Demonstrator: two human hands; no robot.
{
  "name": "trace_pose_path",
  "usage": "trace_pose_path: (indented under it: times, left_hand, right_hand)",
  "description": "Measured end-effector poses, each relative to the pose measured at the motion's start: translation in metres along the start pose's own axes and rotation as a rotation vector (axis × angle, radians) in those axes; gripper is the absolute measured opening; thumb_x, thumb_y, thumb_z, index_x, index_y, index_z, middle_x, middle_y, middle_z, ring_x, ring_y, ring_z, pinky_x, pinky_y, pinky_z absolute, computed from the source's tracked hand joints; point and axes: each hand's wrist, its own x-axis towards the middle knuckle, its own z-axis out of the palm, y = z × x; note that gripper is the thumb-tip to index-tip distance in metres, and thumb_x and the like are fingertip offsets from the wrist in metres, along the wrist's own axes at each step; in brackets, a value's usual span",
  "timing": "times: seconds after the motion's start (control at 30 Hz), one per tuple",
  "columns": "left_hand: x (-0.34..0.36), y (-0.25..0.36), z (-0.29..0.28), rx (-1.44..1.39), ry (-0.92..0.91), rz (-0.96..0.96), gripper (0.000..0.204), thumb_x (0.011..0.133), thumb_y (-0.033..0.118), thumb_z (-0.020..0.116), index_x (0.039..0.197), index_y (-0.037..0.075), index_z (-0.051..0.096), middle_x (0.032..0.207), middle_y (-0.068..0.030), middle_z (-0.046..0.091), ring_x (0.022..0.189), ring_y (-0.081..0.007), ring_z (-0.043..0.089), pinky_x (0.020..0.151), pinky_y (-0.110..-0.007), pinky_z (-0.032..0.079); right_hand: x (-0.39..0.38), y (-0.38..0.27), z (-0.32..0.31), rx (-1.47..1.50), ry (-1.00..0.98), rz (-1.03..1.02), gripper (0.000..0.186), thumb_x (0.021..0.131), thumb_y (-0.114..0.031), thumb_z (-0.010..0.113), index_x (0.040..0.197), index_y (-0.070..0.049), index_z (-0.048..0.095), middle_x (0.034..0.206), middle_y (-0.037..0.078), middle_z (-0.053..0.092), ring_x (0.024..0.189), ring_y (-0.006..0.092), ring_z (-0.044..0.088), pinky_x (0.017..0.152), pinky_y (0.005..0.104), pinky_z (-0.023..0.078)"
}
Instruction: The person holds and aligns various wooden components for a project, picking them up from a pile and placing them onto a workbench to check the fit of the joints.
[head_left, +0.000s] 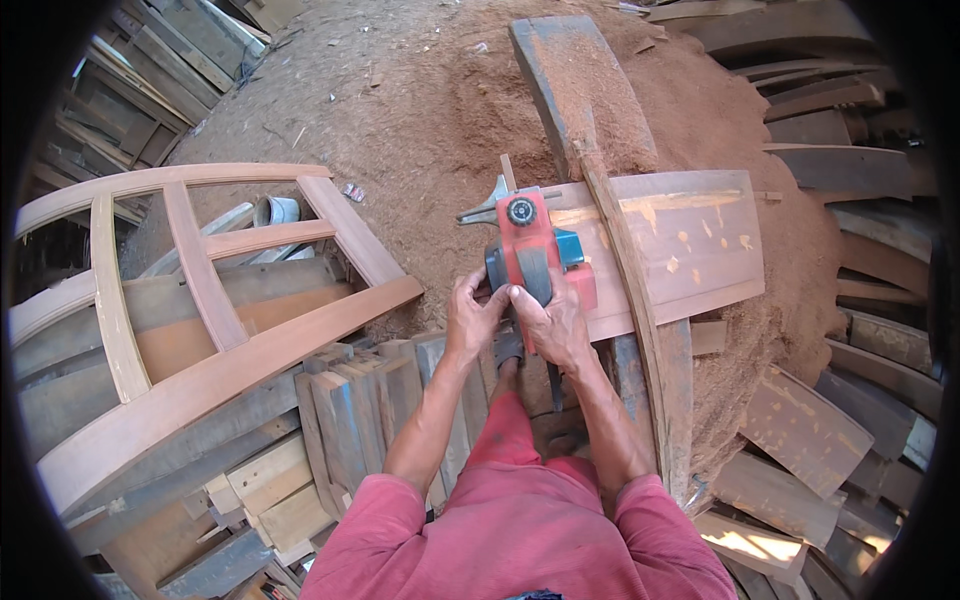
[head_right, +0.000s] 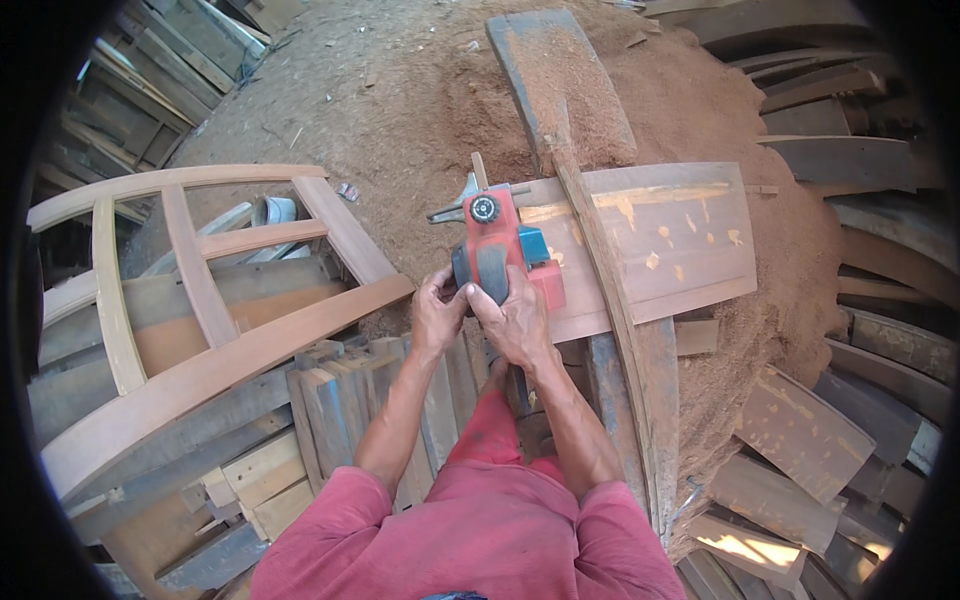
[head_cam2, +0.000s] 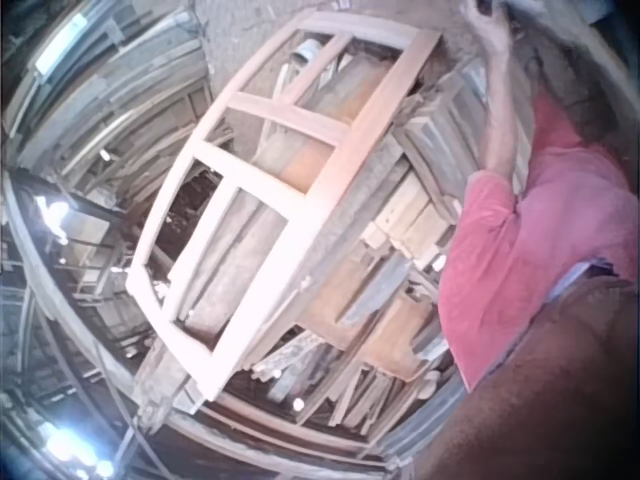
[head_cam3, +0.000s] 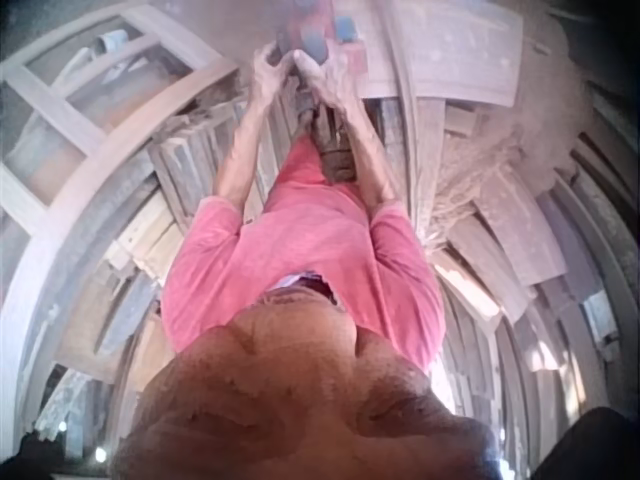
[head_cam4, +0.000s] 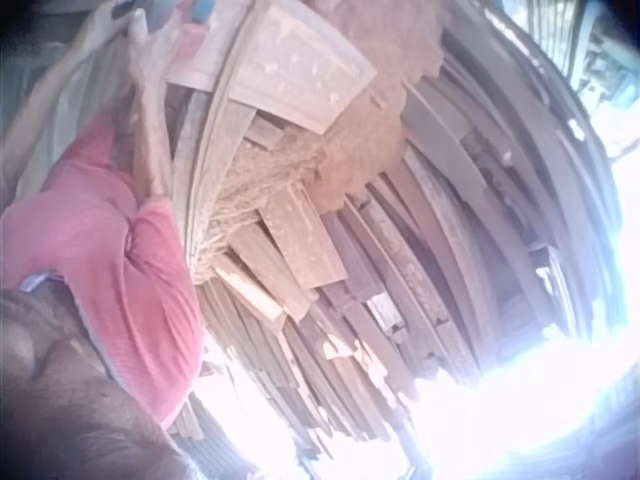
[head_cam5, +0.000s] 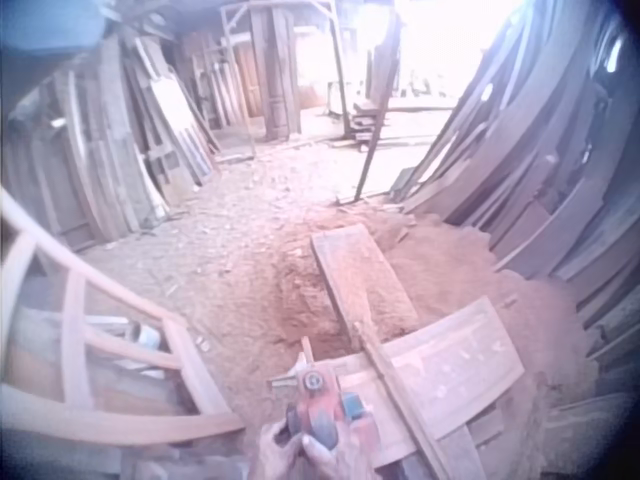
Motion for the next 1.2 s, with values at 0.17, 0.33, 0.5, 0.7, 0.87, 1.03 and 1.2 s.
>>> trace_pose_path:
  times: [0.17,0.33,0.5,0.7,0.87,1.03,1.2]
  left_hand:
    - [0.038,0.018,-0.003,0.031,-0.009,0.011,0.044,0.092,0.015,0.077,0.129,-0.006,0.065,0.114,-0.0157,0.071,0.102,-0.0216,0.073,0.083,-0.033,0.059]
    - [0.076,0.036,-0.016,-0.082,-0.027,-0.001,0.041,0.094,0.011,0.075,0.129,-0.005,0.065,0.114,-0.0131,0.073,0.099,-0.0181,0.071,0.083,-0.031,0.059]
    - [0.029,0.029,-0.046,0.131,0.141,0.187,0.043,0.090,0.011,0.078,0.126,-0.007,0.064,0.111,-0.0164,0.073,0.097,-0.0203,0.071,0.085,-0.034,0.057]
    - [-0.090,0.032,-0.063,0.232,0.153,-0.063,0.048,0.090,0.013,0.079,0.129,-0.007,0.062,0.114,-0.0168,0.071,0.101,-0.0207,0.070,0.088,-0.035,0.057]
    - [-0.134,0.012,-0.061,0.017,0.044,-0.172,0.053,0.096,0.012,0.073,0.140,-0.009,0.052,0.118,-0.0140,0.069,0.103,-0.0176,0.068,0.087,-0.032,0.056]
    - [-0.143,-0.007,-0.029,-0.015,0.054,-0.129,0.061,0.089,0.012,0.080,0.141,-0.007,0.054,0.123,-0.0172,0.066,0.108,-0.0237,0.070,0.094,-0.036,0.057]
    - [-0.130,-0.017,0.001,0.038,0.029,-0.072,0.061,0.086,0.013,0.083,0.139,-0.005,0.057,0.124,-0.0167,0.065,0.108,-0.0240,0.071,0.093,-0.036,0.057]
  right_hand:
    - [0.038,-0.011,0.004,-0.033,0.038,-0.085,0.049,0.091,-0.037,0.073,0.110,0.007,0.064,0.090,0.023,0.072,0.082,0.0337,0.073,0.074,0.0435,0.056]
    - [0.083,-0.022,0.014,0.030,-0.022,-0.077,0.052,0.090,-0.040,0.073,0.112,0.006,0.063,0.092,0.025,0.071,0.084,0.0338,0.073,0.075,0.0447,0.056]
    - [0.034,-0.036,0.023,0.017,-0.136,-0.128,0.045,0.091,-0.035,0.072,0.112,0.004,0.063,0.094,0.019,0.069,0.087,0.0289,0.068,0.079,0.0410,0.055]
    - [-0.049,-0.023,0.027,0.135,-0.272,-0.019,0.053,0.091,-0.041,0.073,0.114,0.005,0.061,0.091,0.024,0.067,0.085,0.0346,0.069,0.077,0.0446,0.053]
    - [-0.087,-0.018,0.011,0.213,-0.343,0.126,0.052,0.094,-0.041,0.071,0.112,0.007,0.060,0.089,0.022,0.065,0.081,0.0279,0.064,0.074,0.0422,0.053]
    - [-0.113,0.002,-0.001,0.177,-0.226,0.084,0.051,0.096,-0.041,0.069,0.111,0.007,0.058,0.087,0.021,0.066,0.081,0.0279,0.066,0.074,0.0419,0.053]
    - [-0.120,0.019,-0.018,0.147,-0.139,0.174,0.049,0.096,-0.041,0.068,0.111,0.005,0.060,0.088,0.019,0.068,0.083,0.0271,0.069,0.075,0.0408,0.055]
